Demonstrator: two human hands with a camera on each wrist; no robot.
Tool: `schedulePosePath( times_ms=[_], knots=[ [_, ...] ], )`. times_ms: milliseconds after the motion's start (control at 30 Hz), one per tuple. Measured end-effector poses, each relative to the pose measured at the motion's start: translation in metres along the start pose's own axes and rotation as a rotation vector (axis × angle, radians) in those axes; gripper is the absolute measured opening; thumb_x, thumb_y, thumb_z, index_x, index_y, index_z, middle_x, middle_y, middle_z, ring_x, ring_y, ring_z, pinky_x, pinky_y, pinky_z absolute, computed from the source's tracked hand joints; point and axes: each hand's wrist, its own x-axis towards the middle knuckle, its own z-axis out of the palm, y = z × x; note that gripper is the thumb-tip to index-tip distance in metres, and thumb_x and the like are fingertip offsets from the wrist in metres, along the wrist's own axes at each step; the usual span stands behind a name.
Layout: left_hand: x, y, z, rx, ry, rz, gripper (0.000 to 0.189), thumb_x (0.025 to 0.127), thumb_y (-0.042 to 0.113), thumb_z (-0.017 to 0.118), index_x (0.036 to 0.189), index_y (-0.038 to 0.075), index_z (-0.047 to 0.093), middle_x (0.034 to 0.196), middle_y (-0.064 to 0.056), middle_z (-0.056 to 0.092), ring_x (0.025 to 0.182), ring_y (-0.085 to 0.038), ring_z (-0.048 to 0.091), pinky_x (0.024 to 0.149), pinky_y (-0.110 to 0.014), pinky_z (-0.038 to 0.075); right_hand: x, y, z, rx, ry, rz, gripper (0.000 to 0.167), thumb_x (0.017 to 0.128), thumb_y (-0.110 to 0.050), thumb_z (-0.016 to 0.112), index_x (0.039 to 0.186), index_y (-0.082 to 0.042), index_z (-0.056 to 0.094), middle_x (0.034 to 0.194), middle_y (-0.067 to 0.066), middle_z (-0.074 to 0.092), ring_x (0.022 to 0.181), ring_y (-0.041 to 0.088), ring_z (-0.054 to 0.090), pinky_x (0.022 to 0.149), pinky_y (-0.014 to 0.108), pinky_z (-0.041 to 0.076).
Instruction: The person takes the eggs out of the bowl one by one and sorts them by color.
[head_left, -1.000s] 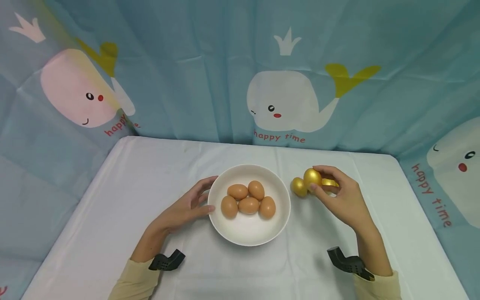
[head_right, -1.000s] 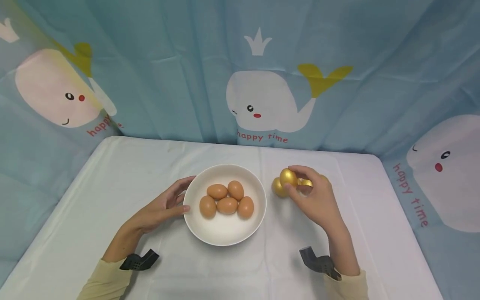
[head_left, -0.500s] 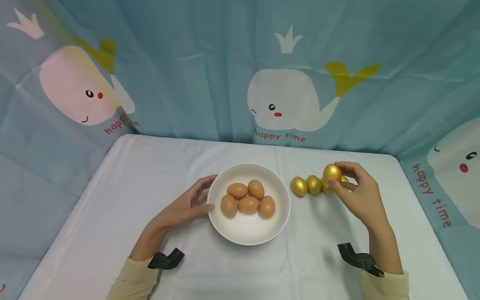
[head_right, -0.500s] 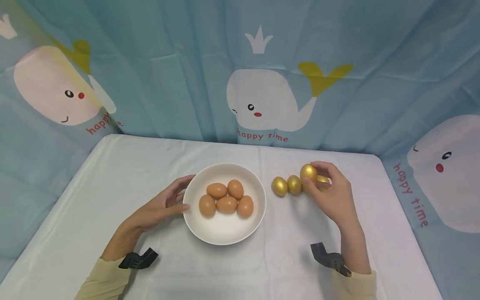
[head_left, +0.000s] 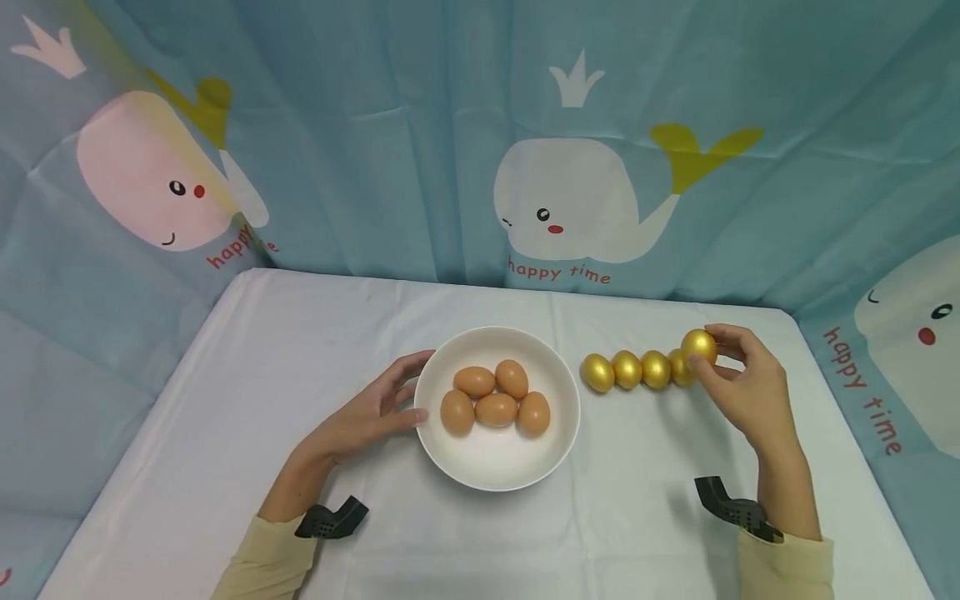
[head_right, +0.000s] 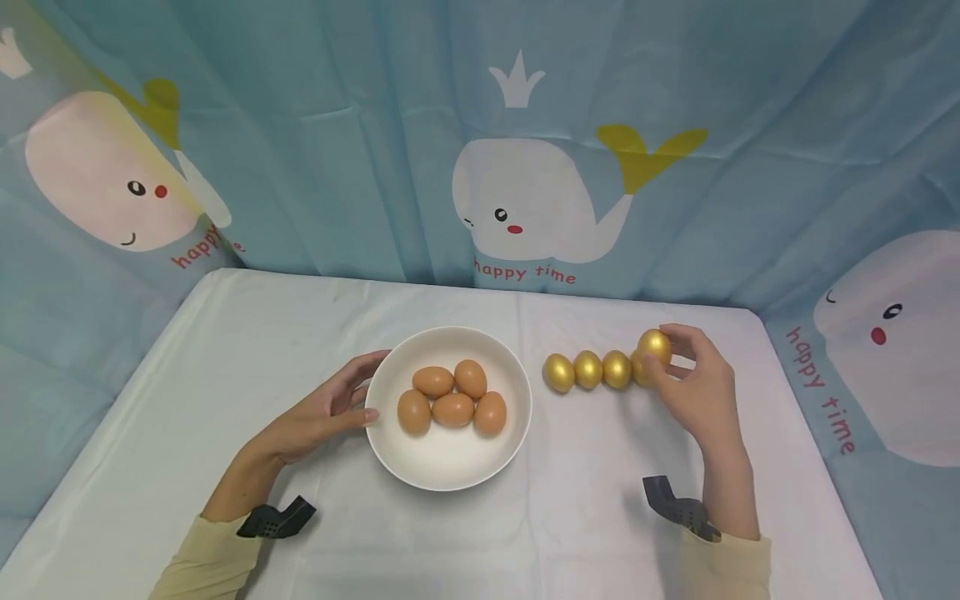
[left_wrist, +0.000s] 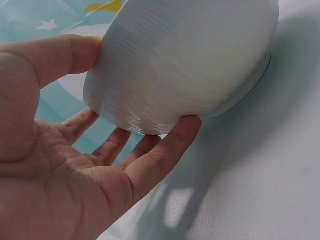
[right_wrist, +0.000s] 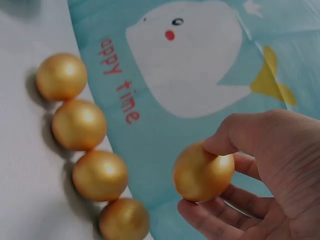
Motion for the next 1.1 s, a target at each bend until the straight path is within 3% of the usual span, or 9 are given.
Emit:
schedulePosePath(
  times_ms=[133, 267, 367, 600, 967, 1100],
  knots=[
    [0.001, 0.0, 0.0, 0.005, 0.003, 0.002, 0.079, 0.101, 0.012, 0.07, 0.165, 0.026, 0.027, 0.173, -0.008, 0.025, 0.158, -0.045, 0.034, 0.106, -0.021, 0.051, 0.001, 0.008, -0.004, -0.045, 0.016, 0.047, 0.044, 0.097, -0.018, 0.074, 0.137, -0.002, 0.063, 0.131, 0.017, 0.066, 0.103, -0.02, 0.048, 0.08, -0.004, 0.043],
    [0.002, 0.001, -0.001, 0.014, 0.003, 0.0, 0.078, 0.101, 0.012, 0.07, 0.165, 0.027, 0.027, 0.173, -0.007, 0.026, 0.157, -0.044, 0.036, 0.106, -0.022, 0.052, 0.0, 0.017, -0.009, -0.064, 0.023, 0.107, 0.044, 0.098, -0.023, 0.073, 0.137, -0.003, 0.063, 0.123, 0.0, 0.065, 0.101, -0.018, 0.048, 0.079, -0.004, 0.042],
    [0.003, 0.002, -0.001, 0.018, -0.003, -0.001, 0.078, 0.101, 0.013, 0.069, 0.165, 0.027, 0.027, 0.172, -0.007, 0.026, 0.157, -0.044, 0.036, 0.106, -0.023, 0.051, 0.001, 0.024, -0.011, -0.071, 0.021, 0.151, 0.047, 0.099, -0.026, 0.072, 0.138, -0.003, 0.063, 0.121, -0.005, 0.062, 0.099, -0.018, 0.048, 0.077, -0.003, 0.042],
    [0.001, 0.001, -0.001, 0.02, 0.0, -0.011, 0.079, 0.101, 0.013, 0.069, 0.166, 0.027, 0.026, 0.172, -0.008, 0.026, 0.157, -0.044, 0.035, 0.108, -0.025, 0.05, 0.002, 0.038, -0.008, -0.124, -0.003, 0.195, 0.05, 0.1, -0.027, 0.07, 0.142, -0.001, 0.062, 0.134, 0.024, 0.067, 0.096, -0.019, 0.043, 0.075, -0.004, 0.039],
    [0.0, 0.001, -0.001, 0.019, -0.006, 0.0, 0.079, 0.102, 0.012, 0.068, 0.166, 0.027, 0.026, 0.172, -0.007, 0.026, 0.158, -0.043, 0.034, 0.11, -0.024, 0.048, 0.003, 0.051, -0.004, -0.189, -0.048, 0.201, 0.051, 0.101, -0.027, 0.07, 0.142, 0.0, 0.061, 0.135, 0.028, 0.068, 0.102, -0.008, 0.046, 0.074, 0.0, 0.036],
    [0.0, 0.001, -0.001, 0.015, -0.005, -0.006, 0.078, 0.102, 0.012, 0.068, 0.166, 0.027, 0.026, 0.172, -0.007, 0.027, 0.158, -0.043, 0.034, 0.11, -0.023, 0.048, 0.003, 0.054, -0.002, -0.189, -0.073, 0.196, 0.051, 0.101, -0.028, 0.07, 0.142, 0.001, 0.061, 0.135, 0.029, 0.068, 0.107, 0.013, 0.06, 0.075, 0.003, 0.036]
  ],
)
